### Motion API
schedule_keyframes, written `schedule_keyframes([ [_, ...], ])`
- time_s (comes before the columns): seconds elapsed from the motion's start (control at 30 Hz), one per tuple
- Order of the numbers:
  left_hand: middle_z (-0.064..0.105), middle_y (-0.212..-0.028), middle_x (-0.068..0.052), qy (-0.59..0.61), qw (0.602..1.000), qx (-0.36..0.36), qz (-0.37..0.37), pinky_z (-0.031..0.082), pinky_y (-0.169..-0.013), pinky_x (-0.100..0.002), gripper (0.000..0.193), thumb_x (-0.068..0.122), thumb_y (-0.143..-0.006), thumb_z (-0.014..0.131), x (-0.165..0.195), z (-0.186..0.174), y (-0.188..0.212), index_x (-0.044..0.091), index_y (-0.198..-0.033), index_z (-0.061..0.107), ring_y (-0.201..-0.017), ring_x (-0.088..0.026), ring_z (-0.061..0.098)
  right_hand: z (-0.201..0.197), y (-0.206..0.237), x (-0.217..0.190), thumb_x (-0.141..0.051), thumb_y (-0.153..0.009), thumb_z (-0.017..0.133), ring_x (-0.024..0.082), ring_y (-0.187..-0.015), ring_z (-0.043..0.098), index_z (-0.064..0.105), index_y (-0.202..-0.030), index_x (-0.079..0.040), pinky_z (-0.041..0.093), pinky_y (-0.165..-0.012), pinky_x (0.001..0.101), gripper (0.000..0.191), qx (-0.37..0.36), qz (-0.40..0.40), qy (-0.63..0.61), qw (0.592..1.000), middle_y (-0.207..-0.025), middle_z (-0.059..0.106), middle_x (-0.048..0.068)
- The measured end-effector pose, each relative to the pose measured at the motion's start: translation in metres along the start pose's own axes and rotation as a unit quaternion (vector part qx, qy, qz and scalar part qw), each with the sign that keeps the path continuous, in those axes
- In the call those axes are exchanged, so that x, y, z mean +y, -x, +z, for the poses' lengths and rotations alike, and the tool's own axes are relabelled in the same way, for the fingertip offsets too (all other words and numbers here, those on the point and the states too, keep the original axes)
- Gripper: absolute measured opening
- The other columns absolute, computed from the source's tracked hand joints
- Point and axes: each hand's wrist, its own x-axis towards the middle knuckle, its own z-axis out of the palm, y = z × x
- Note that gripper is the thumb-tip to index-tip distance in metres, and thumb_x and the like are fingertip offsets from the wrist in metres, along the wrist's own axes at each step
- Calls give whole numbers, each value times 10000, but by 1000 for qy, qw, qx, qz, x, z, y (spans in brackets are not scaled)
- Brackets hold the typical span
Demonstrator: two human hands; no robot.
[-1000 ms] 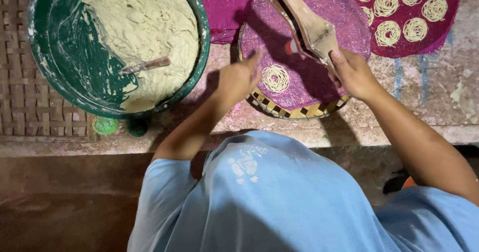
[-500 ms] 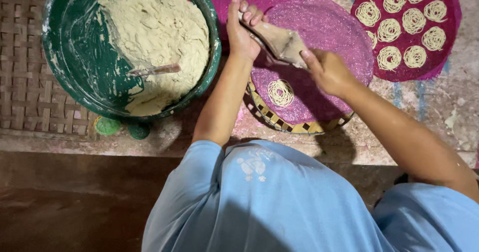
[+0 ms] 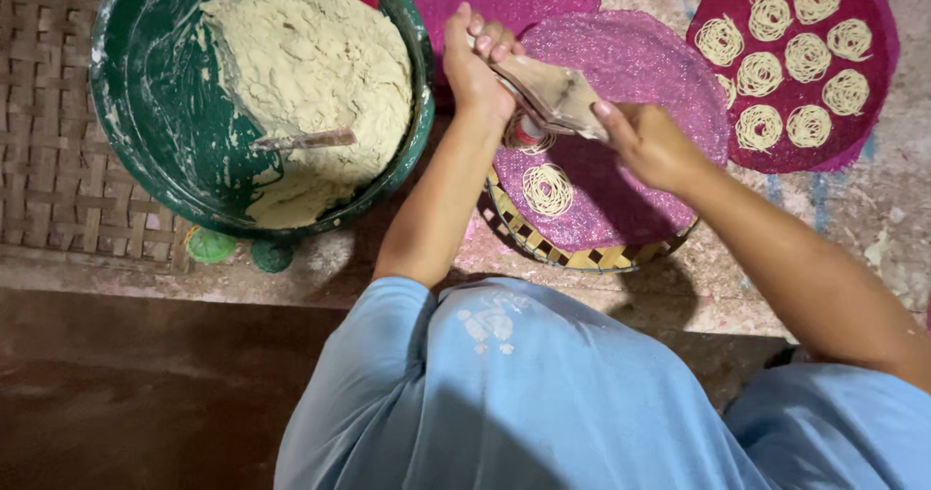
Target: The person uses a wooden noodle press to extrude dough into thin strands, forming circular nests on a pink mat. They repeatedly scoop dough from a green basin, load the press, and squeeze the handle to form noodles, then scrape the press clean with a small tool.
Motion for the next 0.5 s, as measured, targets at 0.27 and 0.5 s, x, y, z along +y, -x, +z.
schedule_keyframes([
  [0.27, 392, -586, 68, 19, 998, -52, 22, 410, -638, -346, 338, 352, -1003, 587, -17, 34, -9, 199, -742, 435, -526, -121, 377, -22, -4, 10, -491, -1121, 408, 354, -718, 655, 718, -1054, 33, 498, -746, 521, 612, 68, -15, 66, 995, -744, 653, 195],
  [0.5, 576, -817, -63, -265, 939, 65, -211, 409, -655, -312, 742, 610, -1041, 159, 22, 34, 42, -17, -1200, 524, -644, -164, 523, -16, 2, 34, -481, -1118, 432, 269, -684, 603, 697, -1023, 26, 484, -676, 451, 580, 68, -63, -13, 996, -706, 621, 147],
])
